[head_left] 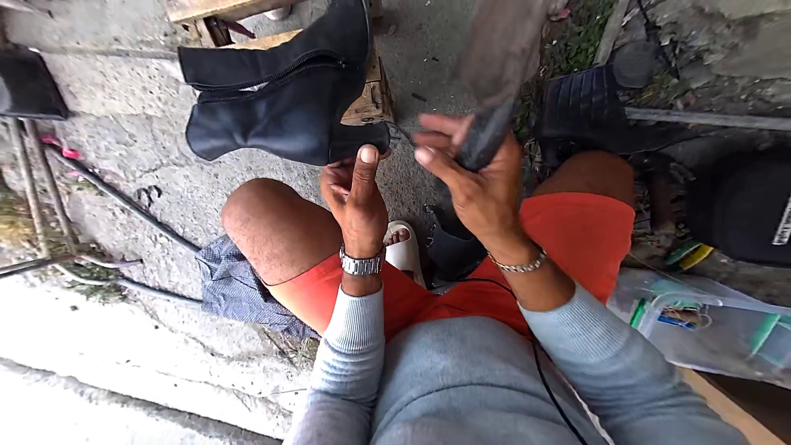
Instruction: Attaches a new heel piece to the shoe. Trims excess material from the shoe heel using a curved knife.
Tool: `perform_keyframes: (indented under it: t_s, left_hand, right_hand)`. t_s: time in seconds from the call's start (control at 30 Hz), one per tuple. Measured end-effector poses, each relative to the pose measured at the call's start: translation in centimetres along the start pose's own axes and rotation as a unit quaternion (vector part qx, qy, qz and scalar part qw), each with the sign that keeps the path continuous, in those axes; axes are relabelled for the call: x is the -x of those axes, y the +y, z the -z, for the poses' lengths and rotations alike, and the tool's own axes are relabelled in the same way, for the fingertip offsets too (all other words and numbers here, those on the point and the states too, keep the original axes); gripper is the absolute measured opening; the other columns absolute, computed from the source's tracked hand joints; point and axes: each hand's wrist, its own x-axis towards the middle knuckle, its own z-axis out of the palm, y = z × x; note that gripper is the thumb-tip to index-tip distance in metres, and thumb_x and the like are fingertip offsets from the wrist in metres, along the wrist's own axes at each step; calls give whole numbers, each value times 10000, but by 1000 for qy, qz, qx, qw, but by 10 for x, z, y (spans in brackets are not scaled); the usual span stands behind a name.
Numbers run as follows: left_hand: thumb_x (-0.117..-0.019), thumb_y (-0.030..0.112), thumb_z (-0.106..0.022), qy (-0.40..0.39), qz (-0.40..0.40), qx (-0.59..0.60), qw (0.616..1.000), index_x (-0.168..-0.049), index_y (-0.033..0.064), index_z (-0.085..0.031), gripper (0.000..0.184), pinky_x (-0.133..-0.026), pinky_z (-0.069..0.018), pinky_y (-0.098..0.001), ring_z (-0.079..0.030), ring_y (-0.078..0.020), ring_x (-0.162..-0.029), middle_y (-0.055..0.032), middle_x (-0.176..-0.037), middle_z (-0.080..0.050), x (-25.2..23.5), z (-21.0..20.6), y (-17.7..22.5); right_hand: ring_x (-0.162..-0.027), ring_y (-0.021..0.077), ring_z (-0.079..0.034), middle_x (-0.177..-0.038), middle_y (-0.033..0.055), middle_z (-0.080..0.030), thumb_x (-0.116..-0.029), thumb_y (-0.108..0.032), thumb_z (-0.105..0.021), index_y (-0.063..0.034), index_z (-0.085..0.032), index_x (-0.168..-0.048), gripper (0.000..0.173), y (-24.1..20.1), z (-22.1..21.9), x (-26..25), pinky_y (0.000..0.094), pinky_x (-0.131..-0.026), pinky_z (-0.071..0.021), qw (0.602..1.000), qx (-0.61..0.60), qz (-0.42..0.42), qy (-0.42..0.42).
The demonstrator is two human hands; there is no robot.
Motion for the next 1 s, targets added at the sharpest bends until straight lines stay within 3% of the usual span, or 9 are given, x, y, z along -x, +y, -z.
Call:
perform_keyframes:
  t_s: [0.13,0.33,0.47,0.57,0.63,0.8,0.9,0.97,1.0]
  left_hand:
    - [-1028,144,-615,-22,-13,9,1000,-1249,73,-550,241,-1013,-538,-427,-667,-208,-1082,-85,-1138,-680,1,-1,13]
    - [-1002,200,-666,-121,8,28,992,-1283,76,-563,325,-934,-564,-365,-668,-185,-1030,-78,-1138,-678,12,6,38]
    - [-1022,187,-631,-119,86,89,985,-1261,87,-595,262,-877,-586,-317,-683,-154,-971,-63,-1117,-684,24,-11,58]
    - [-1072,249,-541,-76,160,179,968,-1198,103,-626,211,-843,-589,-280,-691,-142,-924,-78,-1082,-684,34,-27,74]
    - [-1077,297,-535,-30,206,201,957,-1196,131,-647,233,-806,-597,-246,-700,-115,-897,-64,-1076,-696,39,-39,81]
    - [-1053,426,-556,32,289,210,934,-1218,179,-651,312,-739,-581,-162,-689,-39,-830,2,-1034,-691,43,-53,89]
    - [-1037,411,-594,78,303,190,931,-1231,142,-625,333,-793,-603,-200,-713,-72,-900,-22,-1093,-699,43,-63,84]
    - [-1036,310,-616,124,297,218,921,-1227,74,-590,304,-856,-619,-283,-726,-150,-943,-79,-1099,-695,38,-69,74]
    - [-1034,274,-621,143,296,233,915,-1226,51,-584,297,-866,-623,-311,-730,-177,-942,-98,-1090,-696,36,-71,70]
  right_hand:
    - [-963,288,-738,-1066,230,-731,-873,95,-715,65,-554,-1033,228,-1,-26,-16,384,-820,-629,997,-43,28,-50]
    - [-866,267,-754,-916,170,-740,-870,96,-705,18,-559,-988,204,-23,-9,-6,413,-794,-649,995,-26,53,-79]
    - [-807,106,-661,-919,78,-675,-919,32,-688,3,-550,-1038,184,-45,5,18,241,-703,-573,990,90,74,-76]
    - [-870,179,-732,-945,108,-735,-931,-22,-701,50,-588,-1070,193,-32,26,11,375,-780,-636,970,190,148,17]
    - [-818,198,-729,-916,104,-717,-946,-86,-719,47,-574,-1078,237,-22,53,7,409,-739,-645,959,228,153,69]
    - [-638,113,-653,-865,19,-630,-1012,-330,-668,-91,-546,-1184,319,1,115,51,290,-561,-604,960,246,51,126]
    - [-590,175,-621,-829,70,-610,-1014,-474,-618,-73,-529,-1233,466,35,135,68,373,-545,-582,935,294,-55,191]
    - [-677,244,-617,-917,128,-613,-982,-568,-612,-80,-487,-1344,621,44,146,76,466,-631,-559,911,322,-172,189]
    - [-639,238,-594,-900,123,-601,-966,-596,-617,-97,-475,-1351,646,46,151,78,462,-594,-544,905,313,-221,183]
